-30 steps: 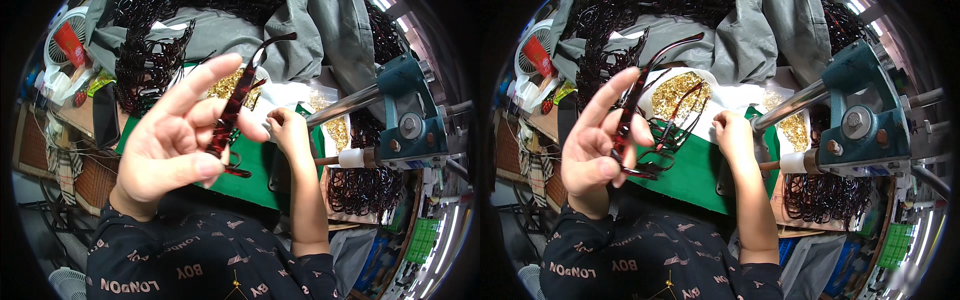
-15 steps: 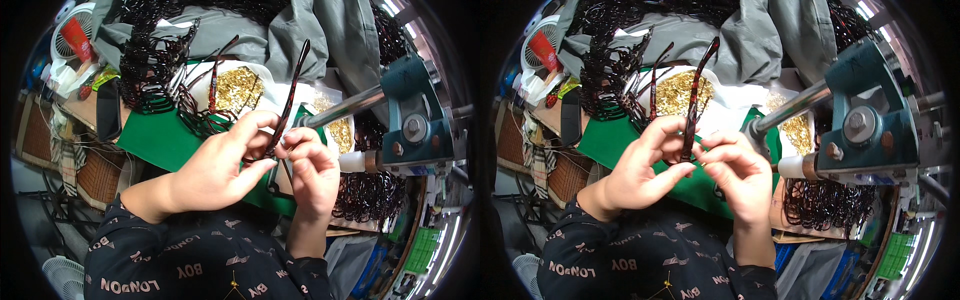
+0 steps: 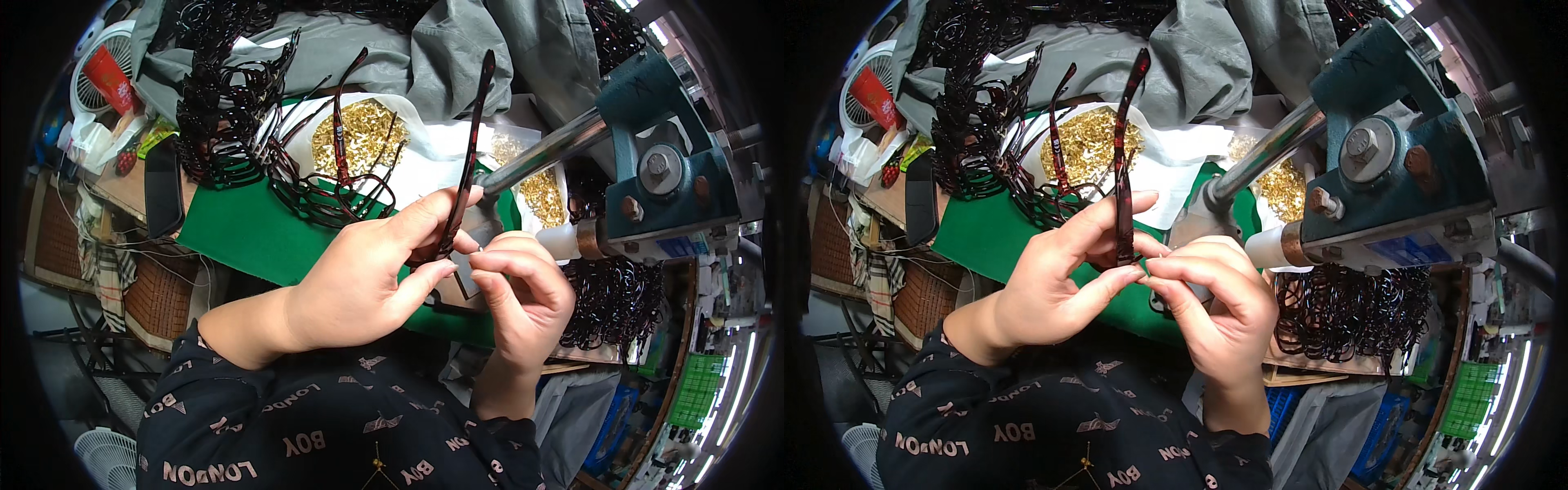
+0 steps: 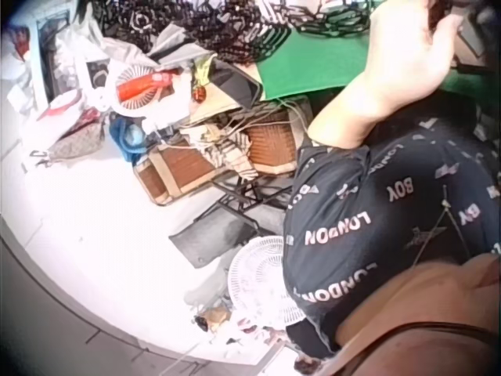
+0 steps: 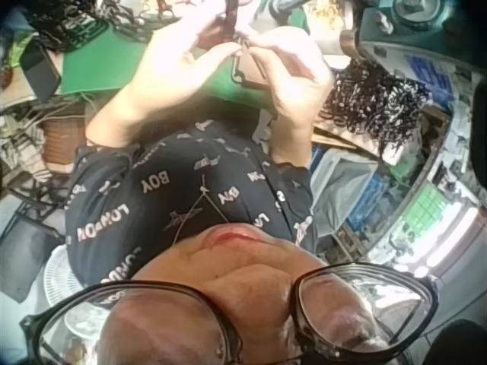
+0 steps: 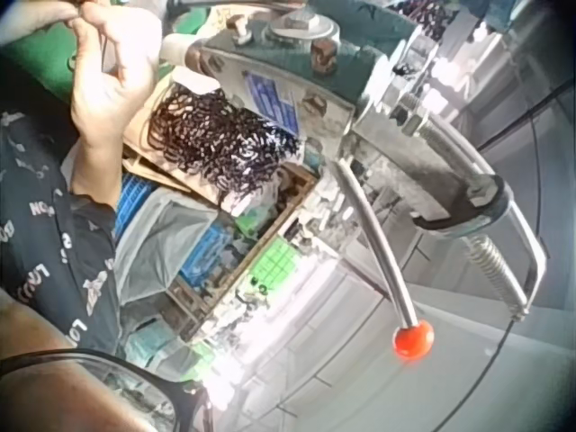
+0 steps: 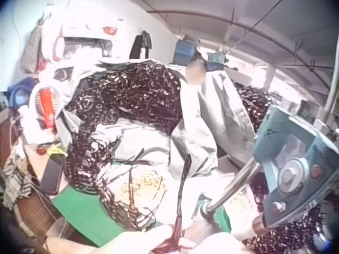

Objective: The person assembles eyeglasses by inserting small metal components into the temples using a drill press. They repeatedly pick up frames, align them under the machine, and operate the lever to secure the parts before placing the finished units aside.

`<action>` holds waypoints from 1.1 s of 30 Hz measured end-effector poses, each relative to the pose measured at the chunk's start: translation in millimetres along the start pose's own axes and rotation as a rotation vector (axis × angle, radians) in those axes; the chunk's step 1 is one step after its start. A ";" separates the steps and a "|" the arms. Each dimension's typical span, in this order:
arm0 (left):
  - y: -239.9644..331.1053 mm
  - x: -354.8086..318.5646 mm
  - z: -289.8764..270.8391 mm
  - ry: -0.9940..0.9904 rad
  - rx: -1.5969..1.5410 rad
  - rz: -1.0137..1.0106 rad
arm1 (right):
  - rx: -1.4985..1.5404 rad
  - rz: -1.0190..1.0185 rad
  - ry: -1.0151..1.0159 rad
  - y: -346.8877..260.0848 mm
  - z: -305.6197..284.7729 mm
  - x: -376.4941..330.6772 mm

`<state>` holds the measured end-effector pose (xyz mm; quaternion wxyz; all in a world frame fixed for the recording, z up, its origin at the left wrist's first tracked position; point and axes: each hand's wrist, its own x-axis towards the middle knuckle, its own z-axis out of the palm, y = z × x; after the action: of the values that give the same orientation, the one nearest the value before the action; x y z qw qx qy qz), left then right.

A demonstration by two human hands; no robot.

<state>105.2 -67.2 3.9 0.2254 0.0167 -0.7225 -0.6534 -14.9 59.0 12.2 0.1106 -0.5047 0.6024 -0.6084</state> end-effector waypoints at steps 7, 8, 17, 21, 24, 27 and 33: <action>-2.8 -1.0 5.1 -0.077 0.209 -0.004 | -0.066 0.071 -0.069 -0.8 -2.7 -3.9; -2.4 -0.7 6.0 -0.095 0.171 -0.033 | -0.050 0.083 -0.054 -1.3 -1.4 -4.0; -9.5 -1.4 13.8 -0.098 -0.028 0.069 | 0.474 0.141 0.075 17.9 13.6 -7.1; -17.4 -2.1 18.9 -0.074 -0.026 0.119 | 0.639 0.383 -0.078 10.8 7.2 -8.8; -19.3 -0.2 21.0 -0.097 -0.049 0.120 | 0.629 0.465 -0.088 11.0 3.4 -10.3; -19.0 0.1 24.2 -0.099 -0.143 0.091 | 0.710 0.545 -0.127 8.5 0.7 -8.7; -12.2 3.8 25.6 -0.160 -0.381 -0.022 | 0.884 0.665 -0.198 9.3 -3.4 -15.3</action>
<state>89.5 -46.2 -7.7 0.1595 -0.0702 -0.6012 -0.7799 -14.7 70.1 -2.1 0.5535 -0.2479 0.4035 -0.6851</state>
